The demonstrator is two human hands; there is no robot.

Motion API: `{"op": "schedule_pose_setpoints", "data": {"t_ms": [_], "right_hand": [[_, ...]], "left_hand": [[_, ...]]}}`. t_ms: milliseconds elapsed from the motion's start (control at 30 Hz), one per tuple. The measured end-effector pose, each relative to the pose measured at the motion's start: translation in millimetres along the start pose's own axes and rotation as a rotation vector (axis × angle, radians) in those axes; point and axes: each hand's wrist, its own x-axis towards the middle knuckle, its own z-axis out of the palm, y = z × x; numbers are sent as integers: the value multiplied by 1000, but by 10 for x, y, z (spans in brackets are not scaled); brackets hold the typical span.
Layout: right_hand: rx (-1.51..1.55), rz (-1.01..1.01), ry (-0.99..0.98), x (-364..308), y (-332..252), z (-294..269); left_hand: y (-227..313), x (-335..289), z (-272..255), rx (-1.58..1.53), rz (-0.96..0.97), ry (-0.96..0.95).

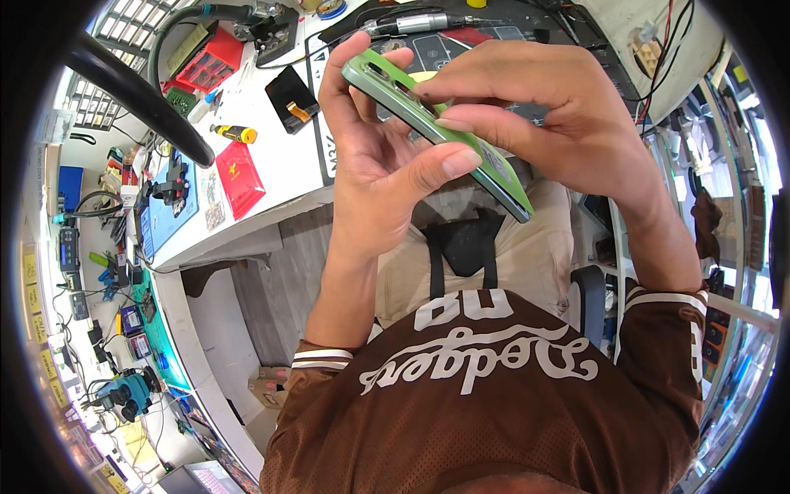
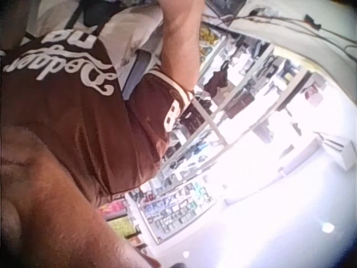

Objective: The person removes the green back cover from a smartphone by hand, then detaches the internal battery and sets it aside on the workbench.

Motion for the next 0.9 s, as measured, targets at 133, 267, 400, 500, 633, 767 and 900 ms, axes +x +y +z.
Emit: {"op": "schedule_pose_setpoints", "data": {"t_ms": [133,267,400,500,633,767,900], "right_hand": [[181,72,-5,-110,43,57],[195,115,8,-143,40,104],[177,113,-12,-39,35,78],[191,121,-9,21,-25,82],[90,77,-19,43,-2,98],[10,-52,-11,69,39,81],[-47,-111,-46,107,66,12]], "left_hand": [[-10,-39,-60,-57,-30,74],[-13,-27,-59,-89,-50,82],[14,-41,-48,-83,-51,49],[12,-53,-31,-74,-39,54],[19,-74,-38,-64,-51,72],[48,-80,24,-77,-83,80],[35,-89,-5,-39,-75,69]]}}
